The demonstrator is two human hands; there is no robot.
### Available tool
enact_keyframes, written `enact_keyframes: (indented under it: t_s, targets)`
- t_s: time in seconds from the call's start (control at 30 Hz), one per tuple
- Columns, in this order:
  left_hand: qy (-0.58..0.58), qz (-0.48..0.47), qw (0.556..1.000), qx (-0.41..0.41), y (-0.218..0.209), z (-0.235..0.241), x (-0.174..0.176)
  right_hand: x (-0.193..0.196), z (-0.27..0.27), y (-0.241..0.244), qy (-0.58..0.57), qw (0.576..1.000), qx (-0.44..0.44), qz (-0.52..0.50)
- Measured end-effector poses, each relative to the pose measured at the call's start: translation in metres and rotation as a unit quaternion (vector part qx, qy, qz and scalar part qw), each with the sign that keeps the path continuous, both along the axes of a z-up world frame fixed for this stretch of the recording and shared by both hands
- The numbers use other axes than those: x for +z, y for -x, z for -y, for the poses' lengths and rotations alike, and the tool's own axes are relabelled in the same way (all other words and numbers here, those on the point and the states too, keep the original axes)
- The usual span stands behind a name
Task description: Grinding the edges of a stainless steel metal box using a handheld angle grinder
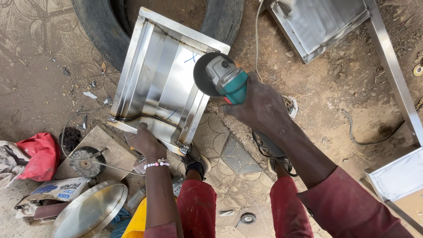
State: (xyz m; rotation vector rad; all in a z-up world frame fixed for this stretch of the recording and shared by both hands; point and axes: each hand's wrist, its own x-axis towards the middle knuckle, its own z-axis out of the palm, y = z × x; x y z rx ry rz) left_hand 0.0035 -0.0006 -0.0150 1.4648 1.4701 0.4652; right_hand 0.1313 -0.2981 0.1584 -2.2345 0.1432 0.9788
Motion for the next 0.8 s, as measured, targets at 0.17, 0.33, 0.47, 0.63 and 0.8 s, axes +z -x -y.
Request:
enact_keyframes:
  t_s: [0.17,0.33,0.47,0.63,0.8]
  targets:
    - [-0.003,-0.009,1.000,-0.007,0.013,-0.015,-0.023,-0.002,0.001,-0.005,-0.005,1.000,-0.003,-0.008]
    - [0.003,-0.004,1.000,-0.001,0.020,-0.019,-0.032,-0.007,0.003,-0.002,0.012,0.999,-0.008,-0.031]
    - [-0.001,-0.006,1.000,-0.006,0.023,-0.023,-0.039,-0.007,0.004,-0.004,-0.011,1.000,-0.014,-0.019]
    - [-0.025,-0.030,0.999,-0.031,0.028,-0.031,-0.048,-0.013,0.005,-0.004,-0.014,1.000,-0.005,-0.015]
    - [-0.005,-0.013,1.000,-0.012,0.005,-0.001,-0.005,-0.018,0.007,-0.005,-0.013,1.000,-0.002,-0.006]
